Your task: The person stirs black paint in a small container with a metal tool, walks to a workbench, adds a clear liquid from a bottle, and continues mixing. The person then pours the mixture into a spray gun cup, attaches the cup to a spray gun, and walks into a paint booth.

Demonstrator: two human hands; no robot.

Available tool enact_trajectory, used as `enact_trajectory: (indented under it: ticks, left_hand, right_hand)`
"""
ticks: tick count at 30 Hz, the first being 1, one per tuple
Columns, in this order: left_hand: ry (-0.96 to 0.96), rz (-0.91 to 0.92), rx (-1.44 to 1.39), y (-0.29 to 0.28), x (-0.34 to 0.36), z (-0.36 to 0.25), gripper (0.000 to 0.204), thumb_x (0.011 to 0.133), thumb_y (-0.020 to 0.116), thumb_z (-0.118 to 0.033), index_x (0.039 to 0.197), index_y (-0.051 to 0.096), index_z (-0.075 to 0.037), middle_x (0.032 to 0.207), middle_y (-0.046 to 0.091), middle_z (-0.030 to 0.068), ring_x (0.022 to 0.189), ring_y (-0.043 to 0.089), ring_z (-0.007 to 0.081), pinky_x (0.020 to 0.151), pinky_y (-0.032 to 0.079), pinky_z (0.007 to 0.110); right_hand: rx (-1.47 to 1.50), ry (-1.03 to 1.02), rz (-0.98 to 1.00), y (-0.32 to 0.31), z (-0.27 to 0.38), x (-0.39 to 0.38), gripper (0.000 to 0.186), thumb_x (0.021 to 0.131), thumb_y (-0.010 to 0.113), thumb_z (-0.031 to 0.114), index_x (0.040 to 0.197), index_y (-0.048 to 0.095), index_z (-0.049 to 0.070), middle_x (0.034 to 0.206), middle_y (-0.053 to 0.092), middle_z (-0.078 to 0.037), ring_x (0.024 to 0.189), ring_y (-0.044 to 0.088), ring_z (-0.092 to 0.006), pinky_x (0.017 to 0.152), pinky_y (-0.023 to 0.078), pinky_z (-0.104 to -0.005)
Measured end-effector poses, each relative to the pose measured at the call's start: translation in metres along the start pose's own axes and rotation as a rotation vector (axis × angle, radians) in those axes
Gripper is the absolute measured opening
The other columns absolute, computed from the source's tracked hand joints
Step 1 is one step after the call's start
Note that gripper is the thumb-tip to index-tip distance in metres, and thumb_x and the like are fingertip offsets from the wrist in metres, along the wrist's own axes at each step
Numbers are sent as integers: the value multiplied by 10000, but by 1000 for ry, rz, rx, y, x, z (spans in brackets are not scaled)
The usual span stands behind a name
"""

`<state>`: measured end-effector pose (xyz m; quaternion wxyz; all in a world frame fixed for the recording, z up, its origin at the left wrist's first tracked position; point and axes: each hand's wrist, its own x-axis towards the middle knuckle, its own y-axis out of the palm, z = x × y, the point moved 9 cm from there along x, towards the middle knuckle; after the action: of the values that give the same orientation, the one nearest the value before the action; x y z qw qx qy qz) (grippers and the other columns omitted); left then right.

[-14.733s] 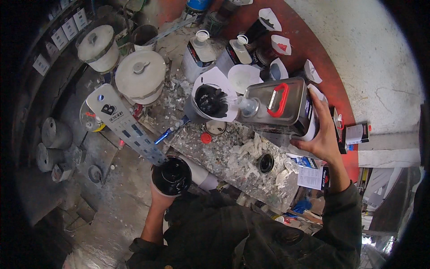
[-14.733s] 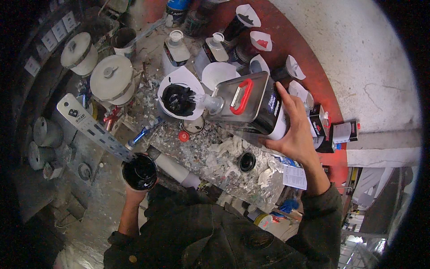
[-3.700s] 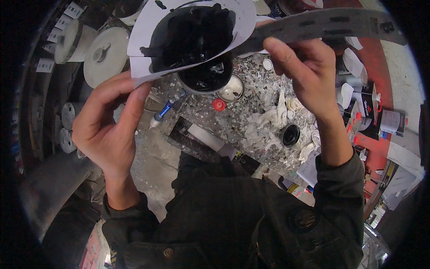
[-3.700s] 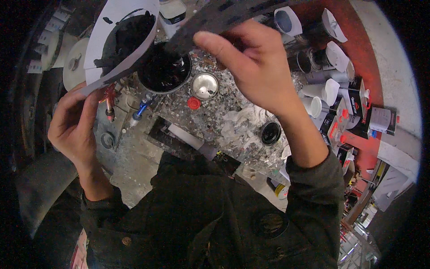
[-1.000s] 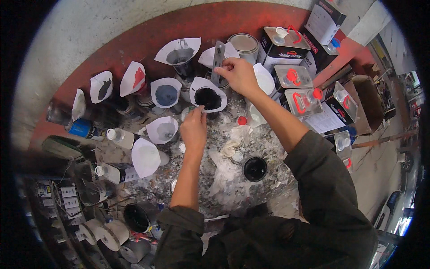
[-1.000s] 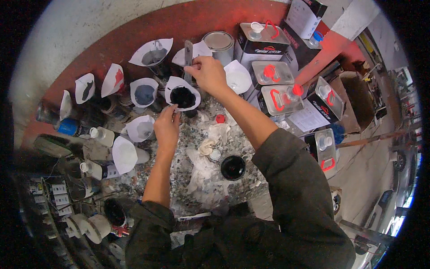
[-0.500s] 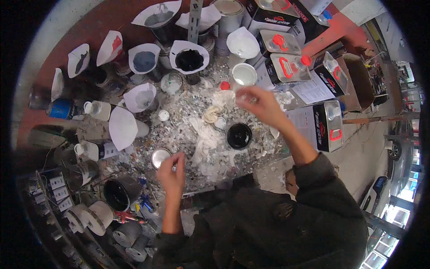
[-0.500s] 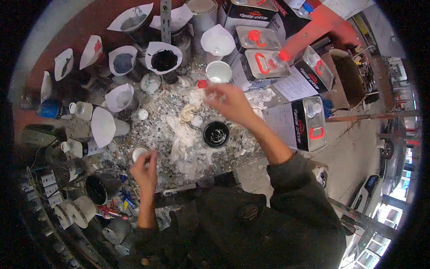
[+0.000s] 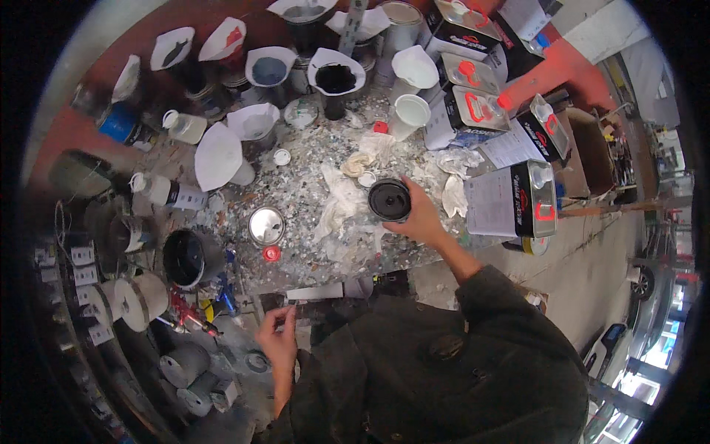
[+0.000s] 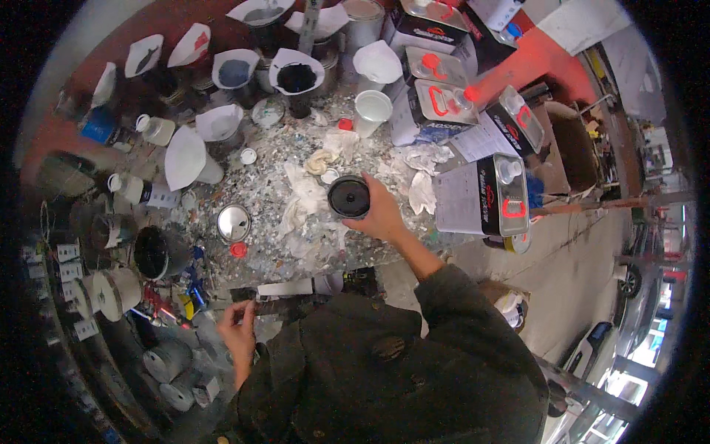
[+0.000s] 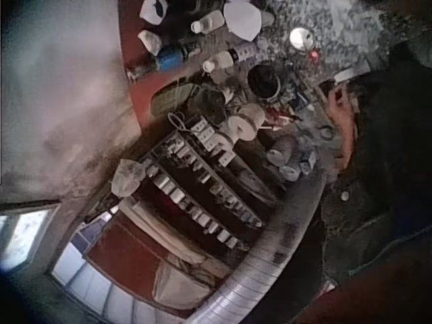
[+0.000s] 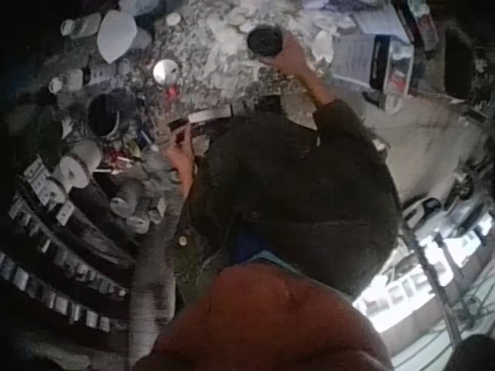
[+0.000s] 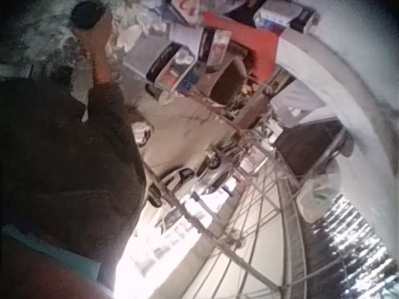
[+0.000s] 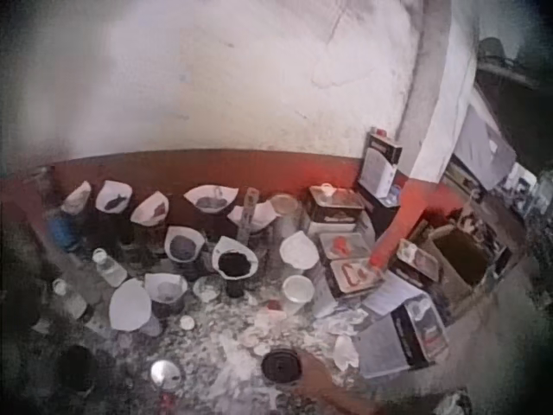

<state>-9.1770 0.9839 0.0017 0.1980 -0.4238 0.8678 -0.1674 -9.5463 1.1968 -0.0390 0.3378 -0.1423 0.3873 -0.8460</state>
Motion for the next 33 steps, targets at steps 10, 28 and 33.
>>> enact_trajectory:
  ticks: [10, 28, 33]
  left_hand:
    - [58, -197, -127, -50, -14, 23, 131, 866, 768, -76, 936, 733, 29, 852, 736, 118, 739, 701, 166, 699, 553, 288]
    - [103, -545, -179, -132, 3, 73, 141, 848, 754, -80, 957, 689, -19, 1050, 709, 138, 980, 686, 304, 875, 528, 374]
    - [108, -529, -131, -129, 22, 93, 197, 837, 762, -85, 1007, 678, -32, 1130, 685, 133, 1034, 664, 318, 899, 519, 387]
  right_hand:
    - [-147, -469, 295, -33, 238, 32, 1126, 593, 869, 264, 1531, 285, 47, 1353, 519, -212, 1238, 513, -390, 1065, 434, -444]
    - [-383, -1040, 826, 158, 477, 71, 1071, 580, 883, 285, 1491, 365, 67, 1375, 492, -230, 1171, 578, -422, 979, 502, -448]
    - [-563, -1197, 925, 169, 493, 54, 1023, 578, 894, 210, 1481, 424, 116, 1499, 439, -200, 1301, 511, -408, 1049, 476, -445]
